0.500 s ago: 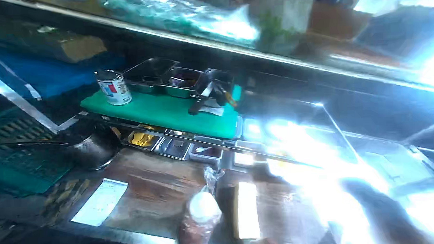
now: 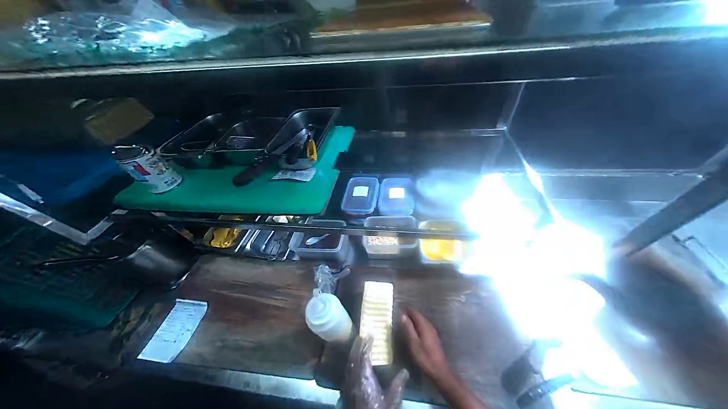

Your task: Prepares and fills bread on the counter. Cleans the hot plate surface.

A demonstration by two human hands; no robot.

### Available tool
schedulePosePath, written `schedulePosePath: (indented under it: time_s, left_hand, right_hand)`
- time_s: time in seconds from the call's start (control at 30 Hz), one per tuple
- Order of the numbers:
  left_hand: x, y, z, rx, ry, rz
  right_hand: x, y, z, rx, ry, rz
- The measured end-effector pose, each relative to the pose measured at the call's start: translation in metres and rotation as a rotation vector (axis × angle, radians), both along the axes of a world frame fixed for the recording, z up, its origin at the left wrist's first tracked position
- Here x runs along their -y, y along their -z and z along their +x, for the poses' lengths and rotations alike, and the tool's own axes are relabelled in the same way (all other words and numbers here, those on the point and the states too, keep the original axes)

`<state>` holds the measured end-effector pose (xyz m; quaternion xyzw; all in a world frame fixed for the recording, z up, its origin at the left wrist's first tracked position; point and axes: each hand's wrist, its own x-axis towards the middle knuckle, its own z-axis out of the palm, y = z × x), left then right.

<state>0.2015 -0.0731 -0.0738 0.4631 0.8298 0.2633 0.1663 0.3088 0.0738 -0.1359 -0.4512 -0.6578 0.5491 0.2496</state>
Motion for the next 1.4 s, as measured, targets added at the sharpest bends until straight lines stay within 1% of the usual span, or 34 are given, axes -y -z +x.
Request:
schedulePosePath:
  time_s: [0.03, 0.07, 0.13, 0.17, 0.2, 0.23, 0.3, 0.33, 0.37, 0.4, 0.43, 0.47, 0.5, 0.6, 0.63, 0.7, 0.77, 0.83, 0.9, 0.93, 0.97, 1.03, 1.1, 1.13, 1.3, 1.4]
  left_hand:
    - [-0.019, 0.005, 0.002, -0.094, -0.011, -0.096]
    - [-0.036, 0.009, 0.001, -0.15, -0.036, -0.189]
    - [-0.061, 0.012, -0.003, -0.124, -0.085, -0.349]
    - [-0.066, 0.012, -0.007, -0.056, -0.1, -0.339]
    - [-0.066, 0.014, -0.013, 0.025, -0.11, -0.243]
    - [-0.061, 0.016, -0.022, 0.147, -0.103, -0.106]
    - [-0.042, 0.023, -0.043, 0.494, -0.086, 0.159]
    - [-0.033, 0.026, -0.052, 0.698, -0.137, 0.242]
    - [-0.027, 0.029, -0.058, 0.923, -0.253, 0.302]
    - [-0.021, 0.029, -0.064, 1.128, -0.354, 0.312]
    - [-0.016, 0.028, -0.069, 1.288, -0.437, 0.302]
    - [-0.012, 0.026, -0.074, 1.391, -0.477, 0.289]
    - [-0.009, 0.023, -0.078, 1.447, -0.485, 0.264]
    - [0.009, 0.015, -0.085, 1.443, -0.464, 0.172]
    - [0.018, 0.013, -0.087, 1.415, -0.445, 0.149]
    - [0.035, 0.012, -0.094, 1.363, -0.414, 0.146]
    - [0.051, 0.017, -0.104, 1.341, -0.4, 0.185]
    - [0.059, 0.021, -0.119, 1.295, -0.433, 0.209]
    - [0.059, 0.022, -0.136, 1.227, -0.48, 0.202]
    - [0.058, 0.022, -0.145, 1.195, -0.483, 0.212]
    - [0.056, 0.019, -0.156, 1.171, -0.486, 0.23]
    - [0.054, 0.014, -0.182, 1.117, -0.489, 0.286]
    - [0.057, 0.015, -0.211, 1.073, -0.485, 0.35]
    - [0.059, 0.016, -0.225, 1.057, -0.494, 0.369]
    - [0.072, 0.041, -0.294, 0.946, -0.461, 0.412]
    - [0.057, 0.04, -0.317, 0.872, -0.383, 0.382]
  right_hand:
    - [-0.024, -0.001, -0.01, 0.013, -0.008, 0.045]
    - [-0.048, -0.002, -0.019, 0.012, -0.029, 0.043]
    - [-0.085, 0.002, -0.033, -0.013, -0.132, -0.097]
    - [-0.095, 0.005, -0.038, -0.04, -0.189, -0.177]
    - [-0.099, 0.009, -0.04, -0.06, -0.232, -0.225]
    - [-0.101, 0.011, -0.039, -0.069, -0.259, -0.25]
    - [-0.095, 0.012, -0.029, -0.094, -0.235, -0.272]
    - [-0.091, 0.011, -0.02, -0.111, -0.192, -0.284]
    - [-0.086, 0.012, -0.01, -0.122, -0.156, -0.293]
    - [-0.081, 0.013, 0.0, -0.139, -0.125, -0.308]
    - [-0.075, 0.016, 0.008, -0.152, -0.089, -0.307]
    - [-0.072, 0.018, 0.013, -0.166, -0.045, -0.289]
    - [-0.069, 0.018, 0.016, -0.173, 0.0, -0.271]
    - [-0.061, 0.002, 0.013, -0.095, 0.137, -0.178]
    - [-0.06, -0.004, 0.007, -0.052, 0.136, -0.116]
    - [-0.067, -0.017, -0.014, 0.052, 0.037, 0.092]
    - [-0.081, -0.035, -0.054, 0.142, -0.076, 0.337]
    - [-0.102, -0.058, -0.111, 0.265, -0.213, 0.469]
    - [-0.127, -0.07, -0.176, 0.489, -0.384, 0.521]
    - [-0.138, -0.069, -0.205, 0.606, -0.459, 0.534]
    - [-0.148, -0.064, -0.229, 0.696, -0.522, 0.518]
    - [-0.161, -0.047, -0.257, 0.772, -0.591, 0.494]
    - [-0.169, -0.031, -0.258, 0.783, -0.608, 0.544]
    - [-0.171, -0.032, -0.252, 0.796, -0.607, 0.548]
    - [-0.178, -0.044, -0.199, 0.873, -0.567, 0.523]
    - [-0.177, -0.06, -0.18, 0.982, -0.553, 0.472]
